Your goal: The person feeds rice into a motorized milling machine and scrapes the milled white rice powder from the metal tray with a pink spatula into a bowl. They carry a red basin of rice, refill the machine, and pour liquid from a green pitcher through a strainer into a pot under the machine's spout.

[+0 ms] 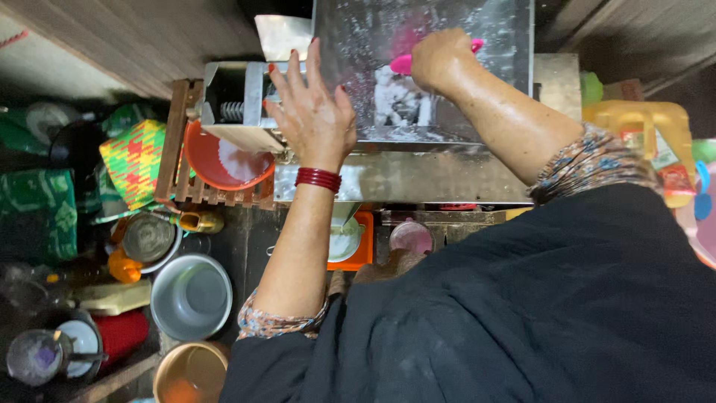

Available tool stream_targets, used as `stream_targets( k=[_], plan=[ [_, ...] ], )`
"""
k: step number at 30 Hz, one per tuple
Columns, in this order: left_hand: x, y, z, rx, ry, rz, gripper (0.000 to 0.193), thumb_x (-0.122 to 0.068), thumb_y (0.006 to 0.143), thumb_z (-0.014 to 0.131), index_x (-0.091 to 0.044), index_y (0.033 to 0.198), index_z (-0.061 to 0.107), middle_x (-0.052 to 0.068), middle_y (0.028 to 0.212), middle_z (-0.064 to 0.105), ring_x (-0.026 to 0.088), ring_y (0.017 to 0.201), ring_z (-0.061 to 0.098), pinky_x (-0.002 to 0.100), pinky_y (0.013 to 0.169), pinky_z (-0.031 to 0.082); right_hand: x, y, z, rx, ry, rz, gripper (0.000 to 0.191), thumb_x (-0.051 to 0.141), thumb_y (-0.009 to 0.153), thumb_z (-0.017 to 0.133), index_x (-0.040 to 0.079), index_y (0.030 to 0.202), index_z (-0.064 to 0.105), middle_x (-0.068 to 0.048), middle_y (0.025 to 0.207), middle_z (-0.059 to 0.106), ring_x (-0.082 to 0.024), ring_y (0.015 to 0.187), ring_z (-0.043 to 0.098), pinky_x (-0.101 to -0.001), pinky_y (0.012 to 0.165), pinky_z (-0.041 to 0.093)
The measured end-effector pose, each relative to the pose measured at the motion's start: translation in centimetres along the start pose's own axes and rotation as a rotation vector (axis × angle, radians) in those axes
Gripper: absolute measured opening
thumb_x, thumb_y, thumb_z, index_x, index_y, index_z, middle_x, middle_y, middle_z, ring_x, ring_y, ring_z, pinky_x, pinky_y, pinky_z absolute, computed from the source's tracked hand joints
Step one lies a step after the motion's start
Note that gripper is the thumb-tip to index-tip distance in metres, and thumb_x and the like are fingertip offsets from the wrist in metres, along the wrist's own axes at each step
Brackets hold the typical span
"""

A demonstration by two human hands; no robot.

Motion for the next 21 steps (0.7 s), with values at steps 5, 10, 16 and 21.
stream_targets(
  k=[5, 10, 16, 21],
  plan=[
    [-0.5, -0.1, -0.6, 0.012, 0.005, 0.002, 0.084, -0.036, 0.082, 0.075, -0.027, 0.156, 0.038, 0.009, 0.152, 0.048, 0.041, 0.144, 0.038, 0.066, 0.107, 0.037, -0.1, 1.2, 3.3, 0.086, 0.063, -0.025, 0.032, 0.025, 0.091, 0.062, 0.011, 0.114, 0.080, -0.017, 0.115, 0.077, -0.035, 0.104, 0.075, -0.0499, 0.082, 0.059],
    [-0.4, -0.3, -1.2, 0.009, -0.035, -0.004, 0.080, -0.036, 0.086, 0.075, -0.026, 0.157, 0.040, 0.010, 0.154, 0.048, 0.041, 0.144, 0.037, 0.067, 0.107, 0.036, 0.7, 0.6, 3.0, 0.168, 0.121, -0.098, 0.034, 0.025, 0.086, 0.064, 0.012, 0.113, 0.081, -0.015, 0.116, 0.077, -0.034, 0.106, 0.074, -0.0500, 0.083, 0.059],
    [-0.3, 0.2, -0.8, -0.001, -0.009, -0.017, 0.081, -0.036, 0.082, 0.075, -0.026, 0.155, 0.042, 0.009, 0.151, 0.049, 0.041, 0.144, 0.039, 0.063, 0.106, 0.038, -1.8, -1.4, 2.0, 0.234, 0.069, -0.071, 0.036, 0.026, 0.081, 0.067, 0.015, 0.112, 0.081, -0.014, 0.117, 0.076, -0.033, 0.108, 0.073, -0.0501, 0.084, 0.059],
    [-0.1, 0.4, -0.3, -0.009, -0.007, -0.009, 0.080, -0.036, 0.084, 0.075, -0.024, 0.156, 0.041, 0.012, 0.151, 0.050, 0.043, 0.143, 0.038, 0.063, 0.102, 0.038, 0.4, -1.3, 1.5, 0.286, 0.073, -0.077, 0.038, 0.027, 0.077, 0.071, 0.016, 0.111, 0.082, -0.013, 0.118, 0.077, -0.032, 0.108, 0.073, -0.0497, 0.084, 0.059]
  ],
)
Point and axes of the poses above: each hand's wrist, its own y-axis towards the middle knuckle, its own z-axis out of the palm, x = y × z, the point moved 6 cm from there along y, towards the middle knuckle
